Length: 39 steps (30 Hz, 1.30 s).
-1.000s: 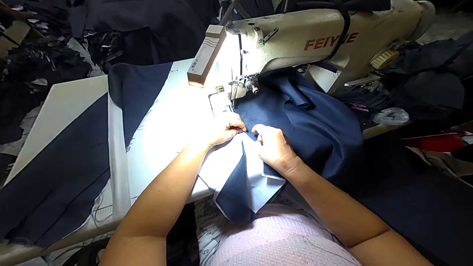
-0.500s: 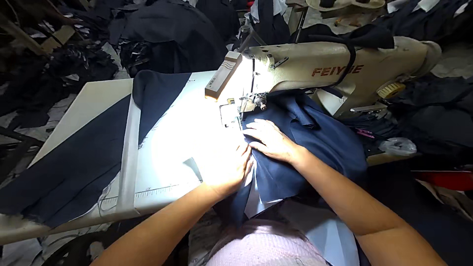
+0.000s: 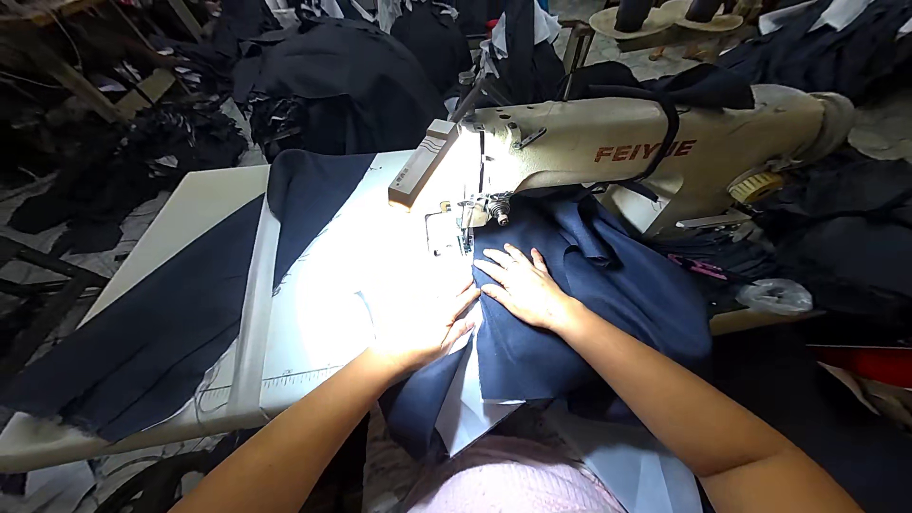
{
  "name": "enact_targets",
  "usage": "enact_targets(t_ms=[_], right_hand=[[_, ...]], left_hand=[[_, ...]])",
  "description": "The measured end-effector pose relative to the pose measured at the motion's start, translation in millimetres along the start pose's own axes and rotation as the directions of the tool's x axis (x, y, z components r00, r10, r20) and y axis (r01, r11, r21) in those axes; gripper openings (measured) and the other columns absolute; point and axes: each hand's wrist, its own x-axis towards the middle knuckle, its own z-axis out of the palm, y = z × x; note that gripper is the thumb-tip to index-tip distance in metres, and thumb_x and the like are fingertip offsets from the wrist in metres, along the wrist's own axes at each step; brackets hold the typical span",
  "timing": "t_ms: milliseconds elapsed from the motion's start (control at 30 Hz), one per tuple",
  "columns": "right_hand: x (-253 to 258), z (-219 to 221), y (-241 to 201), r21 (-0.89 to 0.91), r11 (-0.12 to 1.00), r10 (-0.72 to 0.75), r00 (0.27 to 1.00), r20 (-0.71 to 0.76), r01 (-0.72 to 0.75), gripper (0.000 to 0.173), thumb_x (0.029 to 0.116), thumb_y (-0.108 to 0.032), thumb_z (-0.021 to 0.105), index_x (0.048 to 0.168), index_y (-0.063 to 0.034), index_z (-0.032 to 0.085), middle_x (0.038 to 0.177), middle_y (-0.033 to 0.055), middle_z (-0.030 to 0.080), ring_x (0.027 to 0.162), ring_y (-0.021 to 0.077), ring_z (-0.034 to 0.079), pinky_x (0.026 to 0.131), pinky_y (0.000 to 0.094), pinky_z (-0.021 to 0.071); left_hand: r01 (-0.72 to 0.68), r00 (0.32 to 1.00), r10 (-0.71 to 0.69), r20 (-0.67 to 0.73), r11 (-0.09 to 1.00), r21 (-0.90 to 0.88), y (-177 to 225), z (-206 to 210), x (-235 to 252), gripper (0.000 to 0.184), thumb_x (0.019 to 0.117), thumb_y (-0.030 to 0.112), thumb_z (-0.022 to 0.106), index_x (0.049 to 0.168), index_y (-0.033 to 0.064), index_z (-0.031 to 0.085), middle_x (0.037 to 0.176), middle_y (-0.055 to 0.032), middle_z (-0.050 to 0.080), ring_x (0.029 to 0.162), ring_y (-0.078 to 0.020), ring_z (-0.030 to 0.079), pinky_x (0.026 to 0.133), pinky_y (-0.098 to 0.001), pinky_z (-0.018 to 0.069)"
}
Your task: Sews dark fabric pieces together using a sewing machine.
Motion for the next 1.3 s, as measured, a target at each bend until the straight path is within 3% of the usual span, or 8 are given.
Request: enact_targets(t_ms=[300,433,533,600,733,867,1067,1300], right_hand=[[25.6,-3.1,7.3,0.025,0.999,0.046,0.999,-0.005,-0.046,0.052,0.1085,-0.047,0.041,0.156,-0.0268,0.046,0.164,0.0052,0.039,0.155,0.0361,0.025,0.117,0.0761,0.0099],[35.8,-3.6,11.1,0.02,0.999,0.045,0.999,-0.006,-0.045,0.052,0.1091,-0.047,0.04,0.156,-0.0252,0.046,0.165,0.0056,0.038,0.155,0.0374,0.025,0.117,0.0771,0.0094],[42.3,-6.5,14.7,0.027,0.999,0.045,0.999,0.02,-0.045,0.052,0.1093,-0.046,0.038,0.156,-0.0247,0.046,0.166,0.006,0.036,0.156,0.0381,0.023,0.116,0.077,0.0086],[44.9,-8.9,16.0,0.04,0.998,0.049,0.998,0.035,-0.05,0.052,0.1091,-0.046,0.038,0.157,-0.0261,0.045,0.166,0.0065,0.035,0.156,0.0378,0.022,0.117,0.0768,0.0076],[45.1,-10.0,15.7,0.039,0.998,0.056,0.997,0.045,-0.058,0.052,0.1092,-0.046,0.038,0.157,-0.0268,0.044,0.167,0.006,0.034,0.157,0.0373,0.021,0.117,0.0764,0.0069],[46.6,-11.0,16.5,0.017,0.998,0.063,0.996,0.06,-0.064,0.053,0.109,-0.048,0.036,0.158,-0.0284,0.042,0.168,0.0049,0.032,0.157,0.0359,0.019,0.118,0.0758,0.0069],[51.0,-8.4,19.6,0.014,0.998,0.063,0.997,0.045,-0.064,0.053,0.109,-0.049,0.035,0.159,-0.031,0.041,0.167,0.0056,0.034,0.157,0.0365,0.018,0.117,0.0755,0.0056],[57.0,-7.2,20.9,0.011,0.997,0.071,0.997,0.031,-0.071,0.052,0.1089,-0.047,0.036,0.158,-0.0301,0.042,0.165,0.0075,0.036,0.157,0.037,0.021,0.117,0.0758,0.0068]], left_hand=[[-0.124,0.989,0.133,-0.064,0.985,0.123,-49.5,7.2,21.4,0.053,0.1085,0.045,0.035,0.142,0.0152,0.063,0.152,-0.014,0.054,0.139,-0.0276,0.053,0.113,-0.05,0.0405],[-0.157,0.972,0.185,-0.145,0.97,0.185,-44.7,-5.0,31.5,0.041,0.1055,0.036,0.047,0.129,0.0124,0.072,0.134,-0.0141,0.066,0.126,-0.0305,0.06,0.107,-0.0509,0.0438],[0.006,0.991,-0.027,0.133,0.989,0.151,18.2,-69.4,50.3,0.028,0.1022,0.016,0.06,0.125,0.0075,0.072,0.129,-0.0128,0.068,0.121,-0.0277,0.061,0.103,-0.0461,0.0448],[-0.122,0.985,0.14,-0.1,0.979,0.161,-21.2,-32.7,42.4,0.028,0.0999,0.019,0.06,0.122,0.0095,0.074,0.124,-0.0129,0.07,0.116,-0.029,0.065,0.1,-0.0471,0.0485],[-0.029,0.999,0.032,-0.015,0.986,0.167,-29.5,-31.3,30.3,0.037,0.104,0.022,0.055,0.14,0.0186,0.065,0.144,-0.0059,0.061,0.129,-0.0251,0.059,0.107,-0.0469,0.0456],[-0.094,0.995,0.096,-0.015,0.989,0.115,-58.6,-7.4,35.5,0.039,0.1063,0.029,0.049,0.141,0.0186,0.063,0.145,-0.0089,0.059,0.133,-0.0264,0.056,0.111,-0.0476,0.0427],[-0.096,0.988,0.121,-0.094,0.968,0.234,-48.8,-24.4,31.9,0.037,0.1018,0.016,0.056,0.137,0.0207,0.067,0.141,-0.0053,0.062,0.126,-0.0254,0.06,0.106,-0.0446,0.0466],[-0.128,0.991,0.123,0.044,0.976,0.175,-64.8,-23.6,45.5,0.039,0.108,0.027,0.045,0.142,0.0209,0.063,0.148,-0.0112,0.057,0.137,-0.0285,0.053,0.112,-0.0508,0.0394]])
